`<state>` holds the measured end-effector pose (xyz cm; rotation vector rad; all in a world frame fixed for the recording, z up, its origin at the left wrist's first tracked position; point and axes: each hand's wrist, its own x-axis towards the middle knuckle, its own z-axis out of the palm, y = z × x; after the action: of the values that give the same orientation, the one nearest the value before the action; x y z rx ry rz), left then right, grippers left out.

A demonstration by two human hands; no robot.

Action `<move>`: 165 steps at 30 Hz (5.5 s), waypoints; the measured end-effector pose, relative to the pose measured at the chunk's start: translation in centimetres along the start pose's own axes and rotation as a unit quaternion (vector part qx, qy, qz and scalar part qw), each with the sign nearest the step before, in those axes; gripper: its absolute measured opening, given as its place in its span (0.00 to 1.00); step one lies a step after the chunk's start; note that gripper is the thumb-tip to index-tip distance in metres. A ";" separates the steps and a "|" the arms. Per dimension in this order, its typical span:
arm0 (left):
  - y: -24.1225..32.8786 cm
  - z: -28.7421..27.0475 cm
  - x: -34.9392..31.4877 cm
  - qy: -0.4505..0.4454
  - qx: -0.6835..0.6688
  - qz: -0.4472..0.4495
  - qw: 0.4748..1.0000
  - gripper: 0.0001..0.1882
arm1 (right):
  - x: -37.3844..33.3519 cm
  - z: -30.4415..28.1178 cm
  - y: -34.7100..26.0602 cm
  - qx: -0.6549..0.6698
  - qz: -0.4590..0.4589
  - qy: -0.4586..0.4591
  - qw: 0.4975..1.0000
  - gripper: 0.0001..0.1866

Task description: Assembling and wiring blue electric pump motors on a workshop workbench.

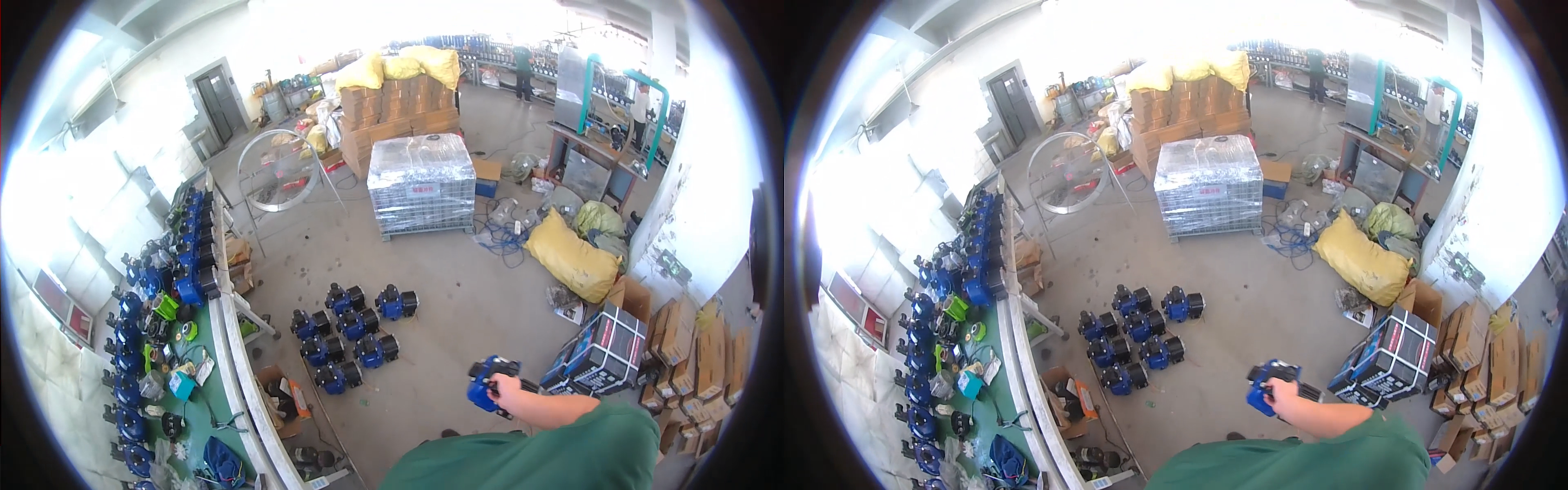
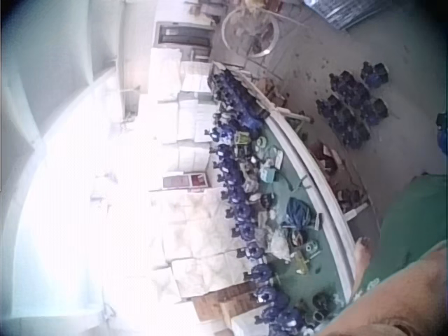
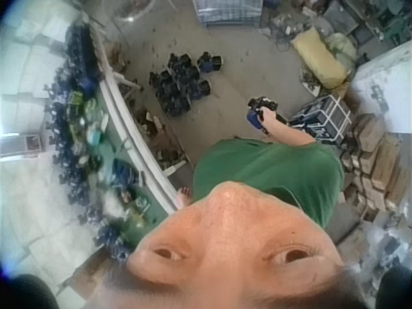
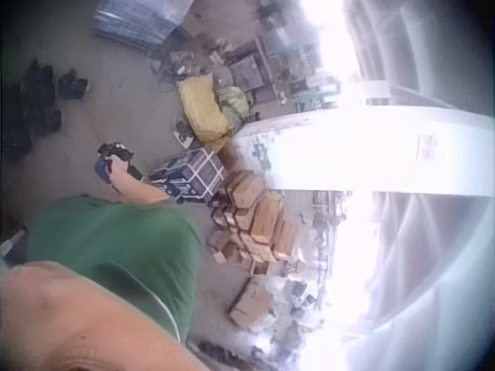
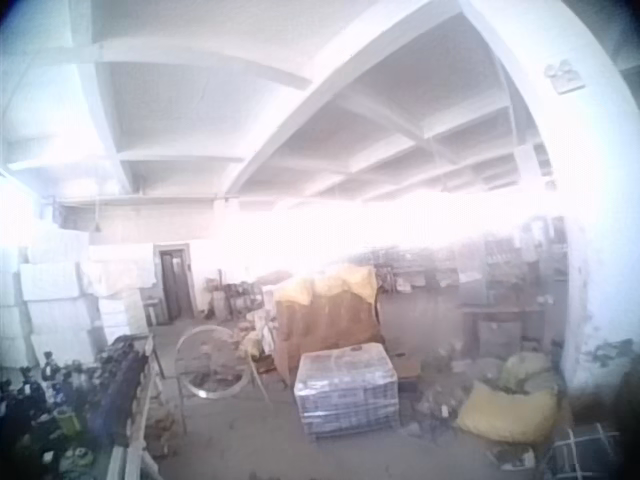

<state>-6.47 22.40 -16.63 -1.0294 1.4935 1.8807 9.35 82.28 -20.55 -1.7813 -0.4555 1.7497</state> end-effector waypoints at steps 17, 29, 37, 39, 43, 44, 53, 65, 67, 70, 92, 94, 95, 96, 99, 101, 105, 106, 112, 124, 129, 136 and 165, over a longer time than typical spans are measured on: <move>1.8 6.7 5.7 0.084 0.189 0.024 0.978 0.15 | 8.8 -9.4 -3.8 -0.026 0.249 0.000 0.968 0.14; -6.5 2.0 -8.8 0.230 -0.033 0.035 0.972 0.17 | 5.2 9.3 1.0 -0.334 0.139 -0.228 0.904 0.05; -15.3 -3.8 -11.3 0.326 -0.276 0.019 0.904 0.14 | -15.2 19.6 8.3 -0.550 0.055 -0.427 0.716 0.12; -13.9 -4.2 -10.5 0.304 -0.298 0.029 0.904 0.13 | -20.8 20.9 9.9 -0.580 0.063 -0.488 0.650 0.13; -7.7 -5.2 -9.5 0.222 -0.314 0.090 0.919 0.14 | -35.5 21.6 15.9 -0.597 0.031 -0.622 0.506 0.15; -5.0 -5.4 -10.1 0.211 -0.279 0.105 0.931 0.15 | -38.4 21.6 17.8 -0.593 0.029 -0.654 0.469 0.15; 6.6 -12.0 -9.4 0.381 -0.076 0.282 0.877 0.30 | -57.2 17.2 39.1 -0.634 -0.011 -0.734 0.244 0.27; 9.2 -23.7 -9.7 0.412 -0.194 0.221 0.862 0.27 | -63.8 14.4 49.1 -0.666 -0.056 -0.742 0.049 0.42; 9.5 -22.8 -9.6 0.562 0.071 0.289 0.772 0.27 | -63.4 16.7 48.6 -0.666 -0.021 -0.745 -0.017 0.41; 13.7 -21.1 -11.5 0.506 0.142 0.377 0.763 0.29 | -59.3 23.7 49.9 -0.704 -0.020 -0.710 -0.022 0.25; 19.4 -17.9 -12.0 0.615 0.285 0.166 0.716 0.18 | -49.2 56.1 60.2 -0.316 -0.665 -0.572 -0.362 0.11; 17.8 -19.7 -12.0 0.621 0.293 0.180 0.704 0.18 | -48.9 55.7 60.4 -0.263 -0.554 -0.677 -0.406 0.10; 17.6 -20.1 -12.3 0.627 0.284 0.166 0.706 0.17 | -49.0 54.8 60.4 -0.206 -0.516 -0.713 -0.428 0.09; 16.9 -20.9 -12.5 0.636 0.298 0.178 0.689 0.15 | -48.6 53.7 60.4 -0.181 -0.494 -0.716 -0.459 0.09; 16.2 -22.5 -13.0 0.623 0.276 0.190 0.707 0.13 | -47.6 52.0 61.0 -0.125 -0.460 -0.728 -0.493 0.09; 16.0 -23.1 -13.0 0.621 0.274 0.186 0.710 0.13 | -46.8 51.6 61.3 -0.141 -0.457 -0.717 -0.508 0.11; 15.2 -24.9 -13.4 0.621 0.250 0.156 0.726 0.13 | -47.5 52.1 60.3 -0.224 -0.398 -0.683 -0.570 0.12; 15.0 -25.3 -13.7 0.615 0.227 0.145 0.741 0.13 | -47.3 52.1 59.7 -0.224 -0.395 -0.688 -0.566 0.12; 14.5 -26.4 -13.6 0.612 0.241 0.157 0.737 0.17 | -43.9 49.1 54.1 -0.449 -0.325 -0.754 -0.351 0.14; 13.4 -26.7 -13.7 0.616 0.189 0.129 0.754 0.19 | -45.5 23.8 51.0 -0.651 0.098 -0.654 0.373 0.11; 13.1 -27.3 -13.4 0.607 0.180 0.165 0.756 0.20 | -43.9 19.5 53.2 -0.642 -0.038 -0.701 0.308 0.15; 12.4 -27.7 -14.0 0.599 0.163 0.161 0.767 0.20 | -44.8 20.8 53.2 -0.620 0.073 -0.674 0.395 0.16; 11.5 -29.4 -13.8 0.619 0.194 0.174 0.740 0.24 | -48.2 21.3 51.6 -0.601 0.062 -0.732 0.313 0.15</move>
<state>-0.55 -8.10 -1.84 -2.0368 2.7809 0.7823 -23.53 16.59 -14.20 0.3907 -2.9417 2.8798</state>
